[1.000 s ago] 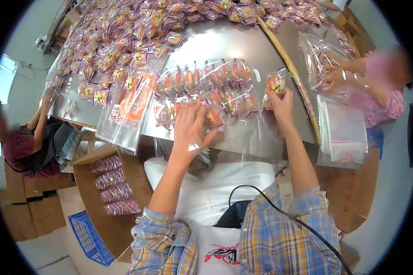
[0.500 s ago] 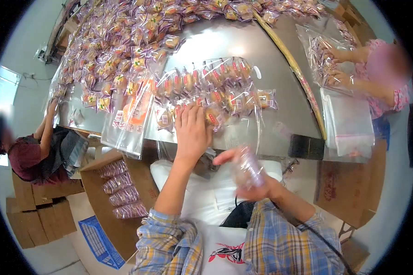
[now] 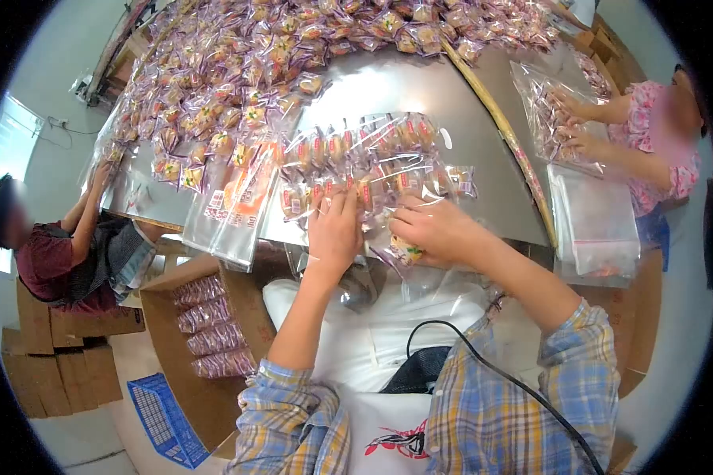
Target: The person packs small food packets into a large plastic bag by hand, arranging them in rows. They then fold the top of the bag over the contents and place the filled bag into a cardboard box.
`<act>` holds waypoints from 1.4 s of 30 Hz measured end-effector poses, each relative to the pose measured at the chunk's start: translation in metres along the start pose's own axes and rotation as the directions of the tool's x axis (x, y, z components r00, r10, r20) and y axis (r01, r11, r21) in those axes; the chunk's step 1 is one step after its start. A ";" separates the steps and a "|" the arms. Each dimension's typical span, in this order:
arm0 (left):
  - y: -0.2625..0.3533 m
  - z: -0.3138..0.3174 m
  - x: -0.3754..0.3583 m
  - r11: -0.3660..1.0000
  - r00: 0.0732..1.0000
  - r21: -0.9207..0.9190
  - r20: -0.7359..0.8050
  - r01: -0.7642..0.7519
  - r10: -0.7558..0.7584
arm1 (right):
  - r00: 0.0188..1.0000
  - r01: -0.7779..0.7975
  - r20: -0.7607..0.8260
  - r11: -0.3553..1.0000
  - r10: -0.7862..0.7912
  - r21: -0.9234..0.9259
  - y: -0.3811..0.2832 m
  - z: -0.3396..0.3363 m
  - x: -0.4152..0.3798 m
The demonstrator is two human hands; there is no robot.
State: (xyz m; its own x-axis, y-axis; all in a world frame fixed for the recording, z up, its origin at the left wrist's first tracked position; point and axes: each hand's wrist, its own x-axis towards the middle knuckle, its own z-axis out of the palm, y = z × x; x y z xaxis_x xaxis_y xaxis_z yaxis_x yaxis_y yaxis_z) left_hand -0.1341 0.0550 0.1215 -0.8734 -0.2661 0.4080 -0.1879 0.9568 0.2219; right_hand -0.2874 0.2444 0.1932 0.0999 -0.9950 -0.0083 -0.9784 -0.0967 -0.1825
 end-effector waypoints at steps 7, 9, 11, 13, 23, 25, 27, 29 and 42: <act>0.017 -0.005 0.001 0.996 0.996 -0.067 -0.071 0.052 -0.057 | 0.929 -0.212 -0.346 0.957 0.134 -0.198 0.016 0.032 0.015; 0.005 0.007 0.000 0.993 0.987 -0.113 -0.154 0.028 -0.045 | 0.917 -0.323 -0.266 0.945 0.297 -0.057 0.012 0.024 0.019; 0.006 0.007 0.002 0.997 0.980 -0.060 -0.189 0.050 -0.061 | 0.982 -0.169 -0.110 0.975 0.154 -0.144 0.024 0.015 0.025; 0.010 0.007 -0.001 0.998 0.981 -0.052 -0.189 0.039 -0.048 | 0.999 -0.047 -0.030 0.980 0.042 -0.195 0.030 0.006 0.023; 0.010 0.013 -0.001 0.997 0.984 0.082 -0.176 0.017 -0.002 | 0.985 -0.138 -0.127 0.980 0.120 -0.146 0.039 0.025 0.024; 0.014 0.009 0.001 0.998 0.987 0.057 -0.160 0.032 -0.023 | 0.981 -0.159 -0.134 0.980 0.143 -0.117 0.040 0.025 0.022; 0.018 0.004 0.005 0.998 0.989 0.040 -0.138 0.051 -0.045 | 0.985 -0.139 -0.116 0.989 0.131 -0.060 0.045 0.021 0.020; 0.021 -0.004 0.011 0.998 0.995 0.057 -0.101 0.027 -0.022 | 0.991 -0.085 -0.109 0.996 0.081 -0.036 0.051 0.020 0.016; 0.008 0.012 0.006 0.991 0.990 0.131 -0.137 -0.013 0.031 | 0.998 -0.046 -0.038 0.979 0.039 -0.198 0.061 0.018 0.006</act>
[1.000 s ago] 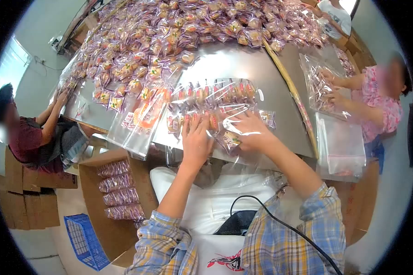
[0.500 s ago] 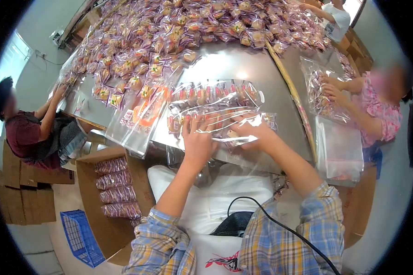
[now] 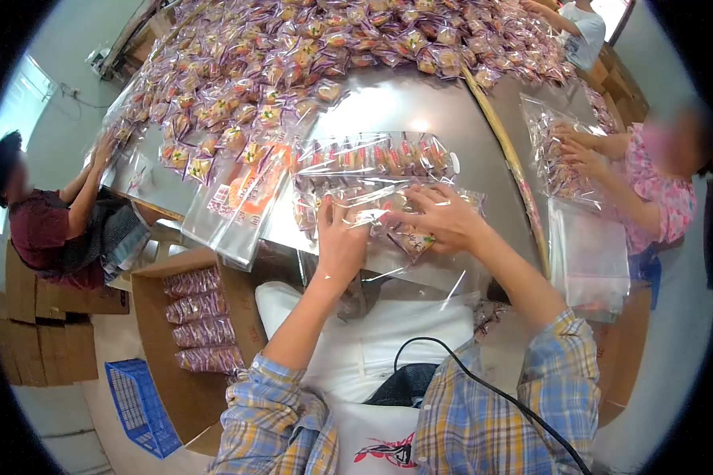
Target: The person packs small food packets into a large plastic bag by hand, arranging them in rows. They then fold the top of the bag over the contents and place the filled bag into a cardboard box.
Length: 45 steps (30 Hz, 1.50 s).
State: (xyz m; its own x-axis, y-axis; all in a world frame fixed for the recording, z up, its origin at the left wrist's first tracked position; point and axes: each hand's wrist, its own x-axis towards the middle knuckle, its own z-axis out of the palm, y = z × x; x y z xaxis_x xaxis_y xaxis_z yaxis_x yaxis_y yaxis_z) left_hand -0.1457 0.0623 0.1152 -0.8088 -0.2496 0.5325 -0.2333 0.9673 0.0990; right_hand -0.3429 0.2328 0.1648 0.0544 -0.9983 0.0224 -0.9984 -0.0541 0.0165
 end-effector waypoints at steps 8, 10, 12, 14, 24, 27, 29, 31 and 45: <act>-0.006 0.012 0.002 0.996 0.999 -0.085 -0.035 0.006 -0.009 | 0.999 -0.011 -0.049 0.999 0.013 0.035 0.009 0.008 0.000; -0.009 0.005 0.005 0.989 0.998 -0.146 -0.054 -0.032 0.025 | 0.998 0.002 -0.061 0.999 0.000 0.033 0.010 0.009 0.003; -0.015 -0.001 0.004 0.990 0.997 -0.121 0.009 -0.069 0.071 | 0.999 -0.036 0.000 0.998 0.036 0.060 0.010 0.011 0.005; -0.017 -0.010 0.005 0.991 0.996 -0.105 0.017 -0.087 0.089 | 0.998 -0.058 0.026 0.997 0.057 0.059 0.008 0.008 0.007; -0.002 -0.003 -0.001 0.994 0.994 -0.063 0.055 -0.087 0.090 | 0.977 -0.156 -0.119 0.976 0.175 0.149 0.007 0.032 0.010; 0.007 0.004 -0.001 0.999 0.998 -0.050 0.051 -0.020 0.022 | 0.962 -0.093 -0.236 0.978 0.136 0.186 0.008 0.043 0.007; 0.010 0.003 0.002 1.000 0.999 -0.021 0.035 -0.015 0.016 | 0.934 0.012 -0.352 0.978 0.064 0.210 0.009 0.043 0.008; 0.012 0.001 0.006 1.000 0.999 0.004 0.029 -0.013 0.013 | 0.945 0.022 -0.323 0.974 0.054 0.226 0.008 0.032 0.006; 0.017 0.019 0.008 0.998 0.997 0.010 -0.052 0.058 -0.058 | 0.952 -0.059 -0.294 0.995 0.079 0.077 0.008 0.038 0.014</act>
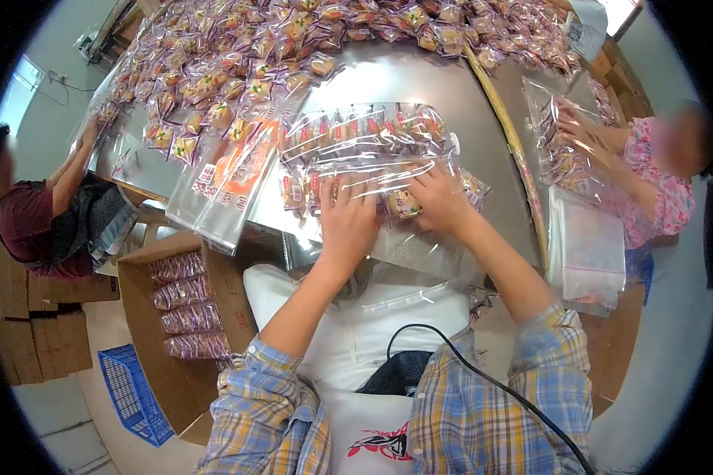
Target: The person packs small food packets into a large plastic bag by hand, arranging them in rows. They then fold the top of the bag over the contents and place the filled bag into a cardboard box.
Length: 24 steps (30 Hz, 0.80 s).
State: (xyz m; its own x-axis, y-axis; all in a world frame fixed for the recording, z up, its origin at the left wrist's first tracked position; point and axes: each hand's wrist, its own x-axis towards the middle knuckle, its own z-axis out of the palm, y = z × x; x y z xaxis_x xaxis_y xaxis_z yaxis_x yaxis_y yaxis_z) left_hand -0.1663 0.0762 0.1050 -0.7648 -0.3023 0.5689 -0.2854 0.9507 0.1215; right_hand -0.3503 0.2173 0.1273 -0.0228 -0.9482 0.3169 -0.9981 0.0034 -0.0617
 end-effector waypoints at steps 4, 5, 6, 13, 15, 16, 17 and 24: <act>-0.003 0.005 -0.003 0.999 0.998 -0.045 -0.070 -0.006 0.003 | 0.999 0.005 -0.050 0.998 -0.008 -0.058 0.002 0.009 0.000; -0.002 0.004 -0.002 0.998 0.998 -0.067 -0.069 0.010 -0.014 | 0.999 0.000 -0.037 0.998 -0.002 -0.059 0.003 0.012 -0.001; -0.001 0.003 -0.003 0.996 0.997 -0.089 -0.064 0.028 -0.034 | 0.998 -0.055 -0.032 0.997 0.054 -0.051 0.003 0.015 -0.005; 0.010 0.000 0.010 0.996 0.995 -0.024 -0.025 0.091 -0.092 | 0.989 -0.142 0.065 0.975 0.133 0.173 0.004 -0.022 0.006; 0.000 0.026 -0.003 1.000 0.998 -0.007 -0.057 0.002 -0.002 | 0.984 -0.168 -0.030 0.970 0.176 0.178 -0.004 -0.023 0.011; 0.004 0.023 0.001 0.999 0.999 0.044 -0.030 0.013 -0.012 | 0.986 -0.120 -0.094 0.974 0.140 0.191 -0.002 -0.020 0.012; 0.013 0.015 0.008 0.995 1.000 0.094 -0.003 0.020 -0.020 | 0.968 -0.251 0.035 0.955 0.248 0.158 -0.007 -0.023 0.017; 0.004 -0.002 0.002 0.998 0.994 0.043 0.096 0.052 -0.056 | 0.980 -0.146 -0.134 0.989 0.146 0.009 -0.057 -0.034 -0.002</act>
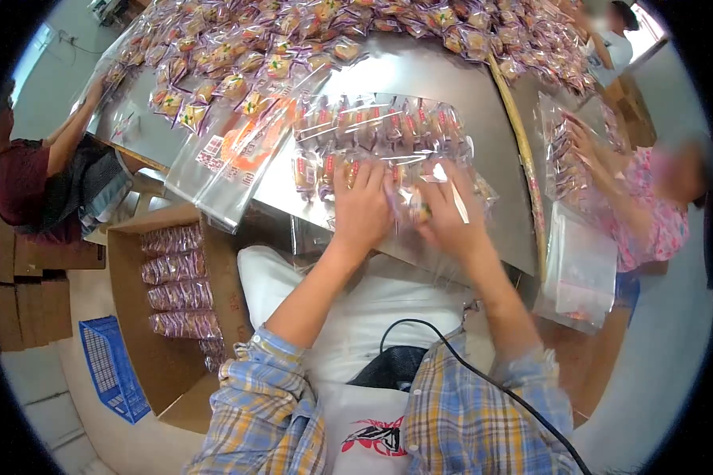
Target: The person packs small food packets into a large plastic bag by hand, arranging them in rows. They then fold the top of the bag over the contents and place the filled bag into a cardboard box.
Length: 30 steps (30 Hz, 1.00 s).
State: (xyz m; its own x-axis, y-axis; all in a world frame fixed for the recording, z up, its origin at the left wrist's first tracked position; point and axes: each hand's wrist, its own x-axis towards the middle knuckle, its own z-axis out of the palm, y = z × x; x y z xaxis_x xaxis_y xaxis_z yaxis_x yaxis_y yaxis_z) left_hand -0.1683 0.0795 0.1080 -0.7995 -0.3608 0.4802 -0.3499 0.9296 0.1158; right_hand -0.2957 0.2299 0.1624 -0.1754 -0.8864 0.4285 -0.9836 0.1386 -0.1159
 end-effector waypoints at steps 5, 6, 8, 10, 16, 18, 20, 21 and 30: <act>0.003 0.006 0.002 0.990 0.994 -0.137 -0.107 0.013 -0.028 | 0.882 -0.377 0.029 0.668 0.470 0.642 -0.069 0.028 -0.055; 0.001 0.004 0.000 0.990 0.994 -0.141 -0.113 -0.011 -0.006 | 0.810 -0.431 0.079 0.499 0.581 0.751 -0.077 0.042 -0.058; 0.000 0.001 -0.003 0.984 0.996 -0.180 -0.085 -0.005 -0.011 | 0.732 -0.458 0.065 0.419 0.678 0.784 -0.082 0.044 -0.056; -0.002 0.012 -0.002 0.992 0.988 -0.130 -0.152 0.003 -0.023 | 0.758 -0.448 -0.096 0.622 0.645 0.642 -0.068 0.041 -0.035; -0.003 0.006 -0.003 0.975 0.996 -0.210 -0.051 0.065 -0.077 | 0.857 -0.304 -0.363 0.927 0.367 0.219 -0.040 0.039 -0.007; -0.006 0.009 -0.004 0.974 0.992 -0.215 -0.087 0.069 -0.090 | 0.874 -0.119 -0.463 0.990 0.143 0.081 -0.028 0.034 0.000; -0.006 0.010 -0.005 0.976 0.988 -0.210 -0.124 0.062 -0.090 | 0.921 -0.067 -0.373 0.990 0.108 0.121 -0.016 0.037 -0.006; -0.006 0.010 -0.005 0.977 0.987 -0.203 -0.132 0.059 -0.087 | 0.941 -0.044 -0.327 0.989 0.089 0.142 -0.011 0.039 -0.009; -0.010 0.007 0.006 0.970 0.968 -0.205 -0.183 0.133 -0.171 | 0.905 -0.159 -0.382 0.981 0.188 0.108 0.005 0.049 -0.011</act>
State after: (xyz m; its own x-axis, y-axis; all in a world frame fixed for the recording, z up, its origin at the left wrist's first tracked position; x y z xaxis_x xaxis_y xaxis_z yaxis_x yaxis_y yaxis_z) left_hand -0.1724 0.0676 0.1037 -0.6248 -0.4947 0.6041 -0.3455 0.8690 0.3542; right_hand -0.2966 0.2182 0.1132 -0.3605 -0.6069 0.7083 -0.9327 0.2288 -0.2786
